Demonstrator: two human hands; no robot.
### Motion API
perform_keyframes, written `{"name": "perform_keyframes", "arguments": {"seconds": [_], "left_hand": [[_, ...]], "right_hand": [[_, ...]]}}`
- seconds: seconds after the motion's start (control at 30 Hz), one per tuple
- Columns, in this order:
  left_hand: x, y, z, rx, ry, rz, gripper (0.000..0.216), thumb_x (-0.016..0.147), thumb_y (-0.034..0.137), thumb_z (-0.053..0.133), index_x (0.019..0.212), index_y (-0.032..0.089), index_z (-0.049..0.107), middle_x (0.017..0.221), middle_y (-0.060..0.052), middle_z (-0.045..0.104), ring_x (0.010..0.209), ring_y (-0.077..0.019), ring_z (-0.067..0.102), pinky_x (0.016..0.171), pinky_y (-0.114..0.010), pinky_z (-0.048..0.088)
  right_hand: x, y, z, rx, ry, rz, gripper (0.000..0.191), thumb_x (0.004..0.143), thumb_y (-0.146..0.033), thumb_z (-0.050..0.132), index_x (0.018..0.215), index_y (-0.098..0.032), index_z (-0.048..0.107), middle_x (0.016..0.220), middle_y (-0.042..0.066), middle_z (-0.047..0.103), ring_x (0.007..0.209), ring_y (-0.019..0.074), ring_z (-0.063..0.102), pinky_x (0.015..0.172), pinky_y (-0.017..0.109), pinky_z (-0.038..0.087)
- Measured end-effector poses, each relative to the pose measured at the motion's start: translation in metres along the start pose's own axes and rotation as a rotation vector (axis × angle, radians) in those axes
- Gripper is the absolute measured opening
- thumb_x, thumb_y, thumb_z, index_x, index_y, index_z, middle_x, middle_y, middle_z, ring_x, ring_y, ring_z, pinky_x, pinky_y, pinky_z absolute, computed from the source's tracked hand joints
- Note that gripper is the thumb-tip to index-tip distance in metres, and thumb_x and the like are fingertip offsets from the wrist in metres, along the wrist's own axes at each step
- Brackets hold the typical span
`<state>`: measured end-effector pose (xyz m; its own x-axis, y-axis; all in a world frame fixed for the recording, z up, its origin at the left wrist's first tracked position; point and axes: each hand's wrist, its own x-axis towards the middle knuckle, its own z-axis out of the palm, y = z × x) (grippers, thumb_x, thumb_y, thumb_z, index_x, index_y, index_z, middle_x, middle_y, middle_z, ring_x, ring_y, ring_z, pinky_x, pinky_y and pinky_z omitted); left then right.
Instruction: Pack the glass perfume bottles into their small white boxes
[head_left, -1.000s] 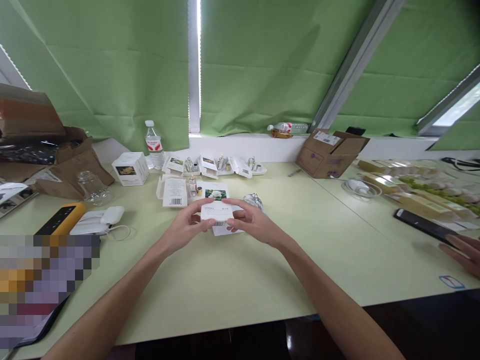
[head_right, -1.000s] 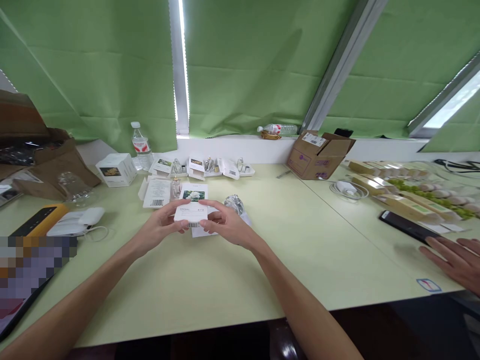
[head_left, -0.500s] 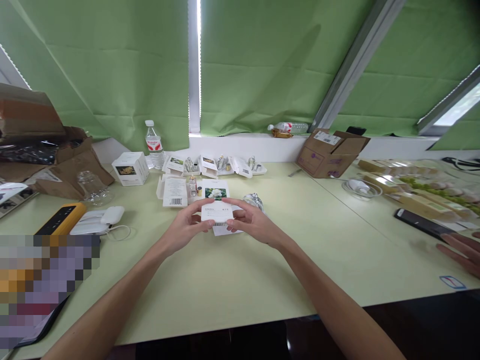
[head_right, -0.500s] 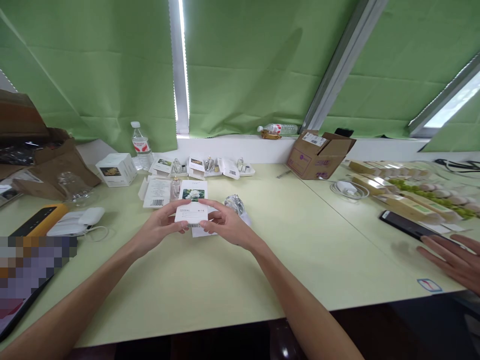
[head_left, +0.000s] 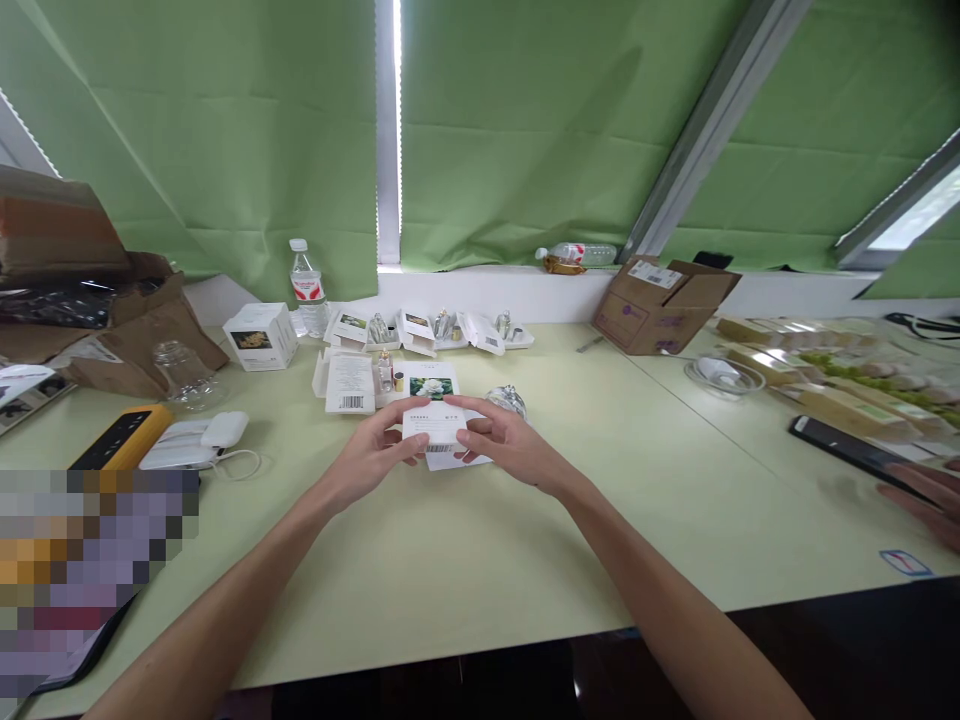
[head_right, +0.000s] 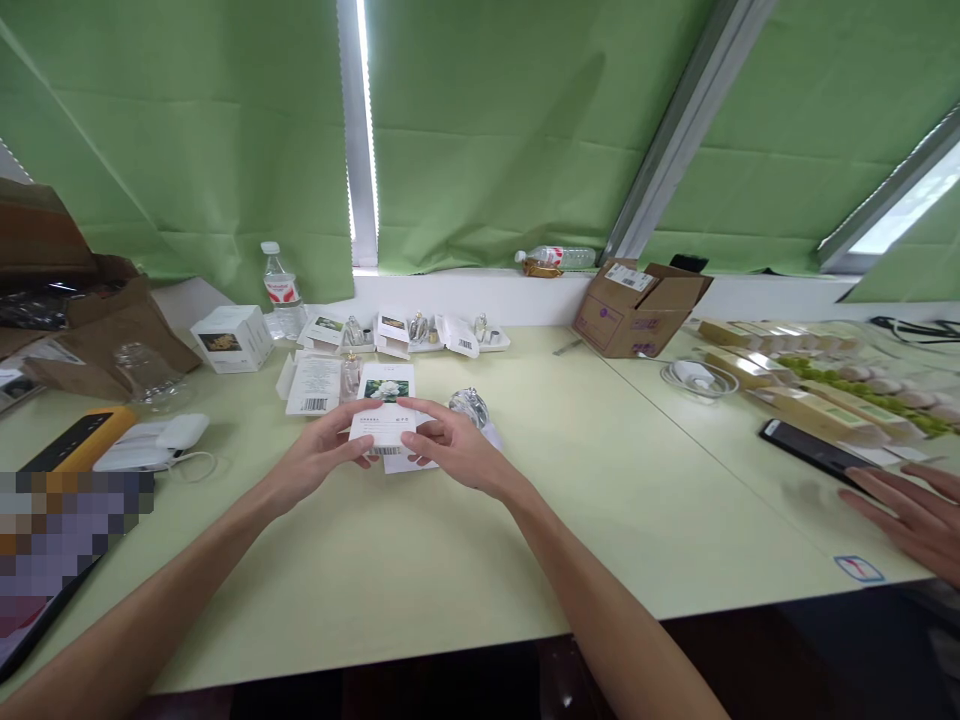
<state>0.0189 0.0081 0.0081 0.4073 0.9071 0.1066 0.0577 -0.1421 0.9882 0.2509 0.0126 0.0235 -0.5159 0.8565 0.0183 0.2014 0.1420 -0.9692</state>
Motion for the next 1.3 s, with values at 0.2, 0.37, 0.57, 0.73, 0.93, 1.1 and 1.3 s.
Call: {"name": "perform_keyframes", "arguments": {"seconds": [0.2, 0.37, 0.57, 0.73, 0.93, 1.1, 1.3], "left_hand": [[0.0004, -0.0012, 0.0002, -0.039, -0.027, -0.003, 0.050, 0.085, 0.040, 0.061, 0.131, 0.028, 0.048, 0.118, -0.007, 0.058, 0.100, -0.0236, 0.061, 0.080, -0.039, 0.053], [-0.0004, 0.0005, 0.0008, -0.040, -0.029, 0.000, 0.050, 0.084, 0.038, 0.062, 0.131, 0.028, 0.048, 0.121, -0.007, 0.057, 0.097, -0.0224, 0.061, 0.081, -0.040, 0.053], [-0.0017, 0.0024, 0.0000, -0.031, -0.050, -0.027, 0.053, 0.084, 0.033, 0.062, 0.133, 0.029, 0.045, 0.120, -0.007, 0.058, 0.098, -0.0224, 0.061, 0.083, -0.040, 0.051], [-0.0026, 0.0024, -0.0006, -0.045, -0.070, -0.045, 0.056, 0.084, 0.028, 0.063, 0.135, 0.030, 0.042, 0.120, -0.007, 0.058, 0.099, -0.0218, 0.060, 0.086, -0.042, 0.050], [-0.0028, 0.0026, -0.0002, -0.091, -0.083, -0.048, 0.058, 0.082, 0.025, 0.065, 0.135, 0.030, 0.042, 0.123, -0.008, 0.056, 0.101, -0.0230, 0.058, 0.085, -0.043, 0.052], [-0.0028, 0.0022, 0.0003, -0.087, -0.078, -0.042, 0.058, 0.082, 0.025, 0.065, 0.136, 0.029, 0.042, 0.122, -0.008, 0.056, 0.098, -0.0224, 0.059, 0.084, -0.043, 0.052], [-0.0025, 0.0014, 0.0000, -0.085, -0.080, -0.036, 0.058, 0.081, 0.025, 0.066, 0.135, 0.030, 0.043, 0.123, -0.007, 0.056, 0.099, -0.0228, 0.059, 0.084, -0.043, 0.052]], "right_hand": [[0.0006, 0.0026, -0.0004, 0.027, -0.003, -0.001, 0.059, 0.086, -0.046, 0.061, 0.139, -0.030, 0.042, 0.100, 0.005, 0.068, 0.094, 0.0213, 0.064, 0.090, 0.045, 0.053], [-0.0003, 0.0017, -0.0003, 0.033, -0.008, 0.004, 0.061, 0.084, -0.044, 0.064, 0.139, -0.030, 0.043, 0.102, 0.006, 0.067, 0.097, 0.0227, 0.063, 0.089, 0.045, 0.052], [-0.0002, 0.0030, -0.0010, 0.033, -0.012, -0.001, 0.060, 0.082, -0.041, 0.066, 0.137, -0.032, 0.044, 0.111, 0.007, 0.065, 0.100, 0.0235, 0.063, 0.090, 0.045, 0.052], [0.0000, 0.0046, -0.0013, 0.022, -0.013, -0.008, 0.061, 0.081, -0.039, 0.068, 0.137, -0.032, 0.044, 0.112, 0.007, 0.064, 0.101, 0.0239, 0.063, 0.091, 0.046, 0.051], [-0.0005, 0.0040, -0.0022, 0.009, -0.020, -0.013, 0.062, 0.080, -0.038, 0.070, 0.136, -0.032, 0.044, 0.113, 0.007, 0.064, 0.102, 0.0244, 0.063, 0.091, 0.047, 0.051], [-0.0001, 0.0047, -0.0024, 0.008, -0.021, -0.015, 0.062, 0.080, -0.037, 0.070, 0.136, -0.032, 0.044, 0.113, 0.007, 0.064, 0.103, 0.0247, 0.063, 0.092, 0.047, 0.051], [-0.0001, 0.0041, -0.0023, 0.002, -0.024, -0.013, 0.062, 0.079, -0.036, 0.070, 0.136, -0.032, 0.045, 0.113, 0.007, 0.064, 0.102, 0.0243, 0.063, 0.092, 0.047, 0.051]]}}
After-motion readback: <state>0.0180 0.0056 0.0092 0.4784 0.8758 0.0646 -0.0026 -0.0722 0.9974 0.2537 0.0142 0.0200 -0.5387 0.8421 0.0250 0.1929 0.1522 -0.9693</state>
